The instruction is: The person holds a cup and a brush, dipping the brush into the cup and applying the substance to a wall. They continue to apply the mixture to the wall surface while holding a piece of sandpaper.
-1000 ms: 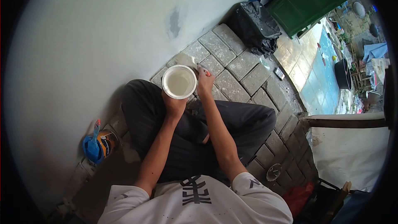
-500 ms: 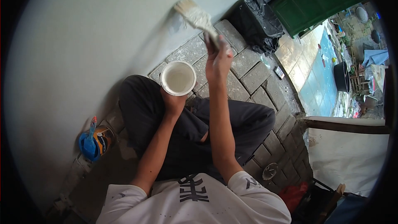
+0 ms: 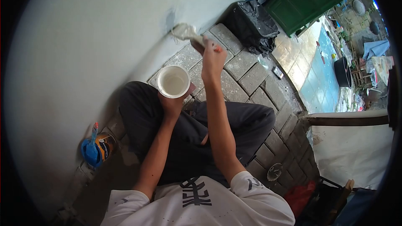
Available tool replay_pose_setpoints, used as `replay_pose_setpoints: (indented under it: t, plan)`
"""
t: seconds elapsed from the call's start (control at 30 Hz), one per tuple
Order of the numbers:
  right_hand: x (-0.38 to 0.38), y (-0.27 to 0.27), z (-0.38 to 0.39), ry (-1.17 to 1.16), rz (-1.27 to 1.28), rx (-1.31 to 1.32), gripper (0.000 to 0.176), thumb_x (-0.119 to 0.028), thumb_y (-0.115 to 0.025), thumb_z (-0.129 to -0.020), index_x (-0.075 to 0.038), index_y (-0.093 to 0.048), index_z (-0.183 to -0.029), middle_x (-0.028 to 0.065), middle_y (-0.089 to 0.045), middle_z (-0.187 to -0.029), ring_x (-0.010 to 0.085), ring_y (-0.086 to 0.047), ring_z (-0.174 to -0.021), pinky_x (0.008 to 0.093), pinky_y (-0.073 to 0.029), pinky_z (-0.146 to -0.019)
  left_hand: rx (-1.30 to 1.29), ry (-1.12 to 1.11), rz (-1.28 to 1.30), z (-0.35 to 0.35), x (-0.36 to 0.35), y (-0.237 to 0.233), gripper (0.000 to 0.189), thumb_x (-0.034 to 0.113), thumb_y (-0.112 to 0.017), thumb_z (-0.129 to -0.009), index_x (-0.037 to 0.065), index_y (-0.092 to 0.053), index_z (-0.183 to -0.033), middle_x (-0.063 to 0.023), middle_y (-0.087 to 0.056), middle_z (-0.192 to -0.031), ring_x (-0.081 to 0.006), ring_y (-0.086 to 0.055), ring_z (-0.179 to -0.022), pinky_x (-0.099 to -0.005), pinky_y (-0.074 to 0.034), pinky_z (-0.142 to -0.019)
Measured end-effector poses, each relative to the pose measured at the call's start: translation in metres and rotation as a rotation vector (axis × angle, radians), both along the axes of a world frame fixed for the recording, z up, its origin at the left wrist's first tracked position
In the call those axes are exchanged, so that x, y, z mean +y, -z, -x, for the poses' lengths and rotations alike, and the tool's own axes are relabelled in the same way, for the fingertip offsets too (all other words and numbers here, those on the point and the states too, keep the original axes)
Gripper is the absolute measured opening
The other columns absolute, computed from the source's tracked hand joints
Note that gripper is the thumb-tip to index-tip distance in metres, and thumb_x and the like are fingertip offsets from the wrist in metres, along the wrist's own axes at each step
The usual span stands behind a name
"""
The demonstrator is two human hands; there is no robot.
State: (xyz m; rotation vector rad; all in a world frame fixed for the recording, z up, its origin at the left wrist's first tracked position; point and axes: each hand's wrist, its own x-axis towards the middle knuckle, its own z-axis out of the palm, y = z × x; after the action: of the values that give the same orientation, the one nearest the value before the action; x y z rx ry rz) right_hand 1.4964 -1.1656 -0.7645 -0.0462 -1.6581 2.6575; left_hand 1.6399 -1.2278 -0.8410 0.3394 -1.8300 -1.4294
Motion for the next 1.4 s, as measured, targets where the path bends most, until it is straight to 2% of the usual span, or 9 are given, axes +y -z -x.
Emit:
replay_pose_setpoints:
  t: [0.1, 0.2, 0.4, 0.57, 0.73, 0.83, 1.0, 1.27, 1.4]
  plan:
    - [0.002, -0.071, -0.018, -0.034, 0.180, 0.111, 0.026, -0.010, -0.063, -0.099, 0.015, -0.067, -0.105, 0.0209, -0.070, -0.101, 0.0270, -0.075, -0.084, 0.0351, -0.065, -0.084, -0.043, -0.010, 0.028, -0.003, -0.005, 0.012, 0.051, 0.007, -0.089, -0.076, -0.001, -0.061, -0.118, -0.0103, -0.069, -0.110, -0.0224, -0.067, -0.099, -0.0368, -0.053, -0.091]
    - [0.007, -0.056, -0.017, -0.073, 0.310, 0.147, 0.031, -0.012, -0.063, -0.100, 0.015, -0.062, -0.114, 0.0238, -0.069, -0.106, 0.0291, -0.074, -0.090, 0.0360, -0.064, -0.087, -0.025, -0.018, 0.022, 0.000, -0.002, 0.010, 0.049, 0.007, -0.089, -0.076, -0.001, -0.062, -0.116, -0.0100, -0.070, -0.109, -0.0221, -0.068, -0.098, -0.0367, -0.053, -0.091]
    - [-0.016, 0.103, -0.006, -0.119, 0.517, -0.001, 0.041, -0.018, -0.063, -0.102, 0.015, -0.057, -0.125, 0.0222, -0.069, -0.109, 0.0303, -0.073, -0.098, 0.0353, -0.062, -0.092, 0.021, -0.018, 0.106, 0.000, -0.005, 0.015, 0.049, 0.007, -0.088, -0.077, -0.002, -0.063, -0.119, -0.0107, -0.071, -0.110, -0.0225, -0.068, -0.099, -0.0366, -0.053, -0.091]
    - [-0.003, 0.158, -0.017, 0.008, 0.266, -0.244, 0.029, -0.013, -0.064, -0.101, 0.011, -0.061, -0.115, 0.0203, -0.068, -0.111, 0.0317, -0.073, -0.094, 0.0378, -0.064, -0.086, 0.035, -0.056, 0.072, 0.001, -0.006, 0.016, 0.051, 0.008, -0.088, -0.078, -0.002, -0.062, -0.120, -0.0111, -0.071, -0.112, -0.0221, -0.068, -0.100, -0.0367, -0.053, -0.092]
    - [0.019, 0.122, 0.010, 0.042, -0.164, 0.058, 0.026, -0.012, -0.065, -0.100, 0.013, -0.068, -0.105, 0.0144, -0.072, -0.087, 0.0221, -0.074, -0.075, 0.0342, -0.065, -0.075, 0.017, -0.017, 0.063, 0.001, -0.004, 0.015, 0.051, 0.007, -0.088, -0.078, -0.002, -0.062, -0.121, -0.0107, -0.070, -0.112, -0.0213, -0.068, -0.101, -0.0360, -0.053, -0.092]
    - [0.018, 0.028, 0.010, 0.055, -0.185, 0.033, 0.026, -0.012, -0.065, -0.100, 0.012, -0.068, -0.108, 0.0159, -0.072, -0.092, 0.0220, -0.074, -0.078, 0.0340, -0.065, -0.077, 0.032, -0.056, 0.118, 0.001, -0.006, 0.019, 0.051, 0.006, -0.087, -0.078, -0.002, -0.062, -0.121, -0.0102, -0.070, -0.112, -0.0205, -0.067, -0.101, -0.0353, -0.053, -0.091]
    - [0.014, -0.032, 0.003, -0.014, 0.366, 0.097, 0.030, -0.013, -0.063, -0.100, 0.014, -0.064, -0.112, 0.0192, -0.070, -0.103, 0.0275, -0.074, -0.091, 0.0370, -0.065, -0.084, 0.007, -0.023, 0.054, 0.001, -0.005, 0.021, 0.046, 0.005, -0.086, -0.079, -0.002, -0.062, -0.118, -0.0090, -0.070, -0.111, -0.0192, -0.066, -0.097, -0.0349, -0.053, -0.089]
    - [-0.006, 0.134, -0.015, -0.017, 0.338, -0.203, 0.030, -0.016, -0.066, -0.099, 0.011, -0.064, -0.113, 0.0180, -0.070, -0.103, 0.0276, -0.074, -0.090, 0.0386, -0.065, -0.084, 0.008, -0.049, 0.184, 0.004, -0.007, 0.021, 0.045, 0.004, -0.086, -0.080, -0.002, -0.062, -0.118, -0.0081, -0.070, -0.107, -0.0184, -0.066, -0.095, -0.0345, -0.053, -0.089]
    - [0.009, 0.143, -0.008, 0.048, 0.049, -0.160, 0.027, -0.016, -0.068, -0.099, 0.010, -0.067, -0.104, 0.0147, -0.070, -0.099, 0.0261, -0.074, -0.085, 0.0382, -0.065, -0.082, 0.023, -0.058, 0.077, 0.004, -0.005, 0.017, 0.045, 0.004, -0.086, -0.079, -0.002, -0.062, -0.118, -0.0083, -0.070, -0.108, -0.0185, -0.066, -0.096, -0.0345, -0.053, -0.089]
